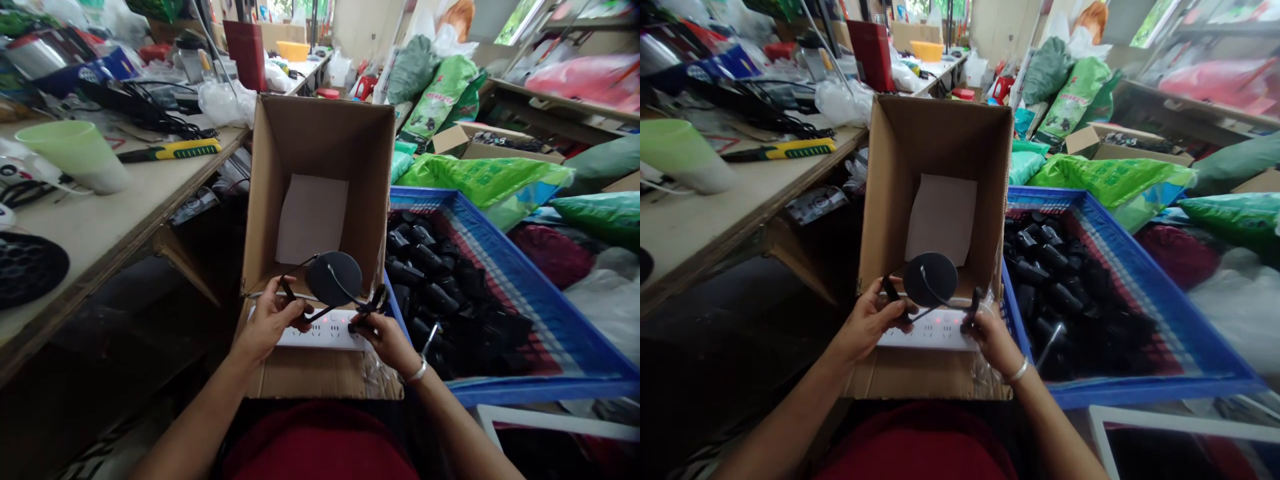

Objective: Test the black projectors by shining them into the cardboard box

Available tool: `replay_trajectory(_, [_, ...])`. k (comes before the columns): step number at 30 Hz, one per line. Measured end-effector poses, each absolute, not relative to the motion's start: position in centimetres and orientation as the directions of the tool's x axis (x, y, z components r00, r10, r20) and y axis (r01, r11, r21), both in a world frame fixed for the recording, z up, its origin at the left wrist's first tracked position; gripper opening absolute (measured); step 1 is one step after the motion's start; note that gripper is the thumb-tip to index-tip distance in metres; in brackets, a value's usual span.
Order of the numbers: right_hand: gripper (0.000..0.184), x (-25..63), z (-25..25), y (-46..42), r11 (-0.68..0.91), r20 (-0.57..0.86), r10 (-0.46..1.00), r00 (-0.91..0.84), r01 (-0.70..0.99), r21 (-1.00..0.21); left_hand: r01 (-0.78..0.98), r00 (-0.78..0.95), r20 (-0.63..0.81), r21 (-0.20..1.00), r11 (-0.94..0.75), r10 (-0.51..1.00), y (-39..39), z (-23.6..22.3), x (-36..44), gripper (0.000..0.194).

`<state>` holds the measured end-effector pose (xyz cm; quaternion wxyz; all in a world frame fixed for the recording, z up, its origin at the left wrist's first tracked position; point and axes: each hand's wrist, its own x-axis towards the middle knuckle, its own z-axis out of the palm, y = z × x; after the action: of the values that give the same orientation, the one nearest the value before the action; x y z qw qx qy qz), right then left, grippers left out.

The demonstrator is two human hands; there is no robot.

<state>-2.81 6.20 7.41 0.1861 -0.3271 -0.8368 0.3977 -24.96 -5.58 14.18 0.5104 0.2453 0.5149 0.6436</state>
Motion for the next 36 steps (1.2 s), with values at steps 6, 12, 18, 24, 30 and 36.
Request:
replay_trajectory(6, [0.021, -2.6, 6.7, 4.9, 0.567, 0.19, 0.688, -0.7, 0.355, -0.744, -0.442, -0.353, -0.126, 0.896, -0.047, 0.927, -4.9, 12.4, -25.0, 0.048])
replay_trajectory(12, [0.029, -2.1, 5.0, 5.1, 0.659, 0.305, 0.653, -0.693, 0.322, -0.68, -0.399, -0.349, -0.054, 0.912, -0.096, 0.936, -4.4, 12.2, -25.1, 0.043])
replay_trajectory(18, [0.026, -1.8, 3.7, 5.3, 0.684, 0.343, 0.648, -0.68, 0.322, -0.654, -0.374, -0.387, -0.022, 0.917, -0.136, 0.922, -5.0, 12.4, -25.4, 0.046])
replay_trajectory(24, [0.026, -2.0, 3.8, 5.5, 0.654, 0.287, 0.671, -0.684, 0.362, -0.665, -0.395, -0.365, -0.053, 0.913, -0.103, 0.929, -5.6, 12.1, -25.3, 0.047])
replay_trajectory(30, [0.02, -2.4, 3.7, 5.4, 0.641, 0.314, 0.685, -0.657, 0.339, -0.689, -0.393, -0.352, -0.037, 0.913, -0.112, 0.935, -5.5, 12.9, -25.2, 0.048])
replay_trajectory(36, [0.019, -2.9, 4.5, 5.4, 0.63, 0.342, 0.691, -0.637, 0.297, -0.718, -0.383, -0.367, -0.04, 0.917, -0.112, 0.929, -5.7, 12.7, -25.3, 0.05])
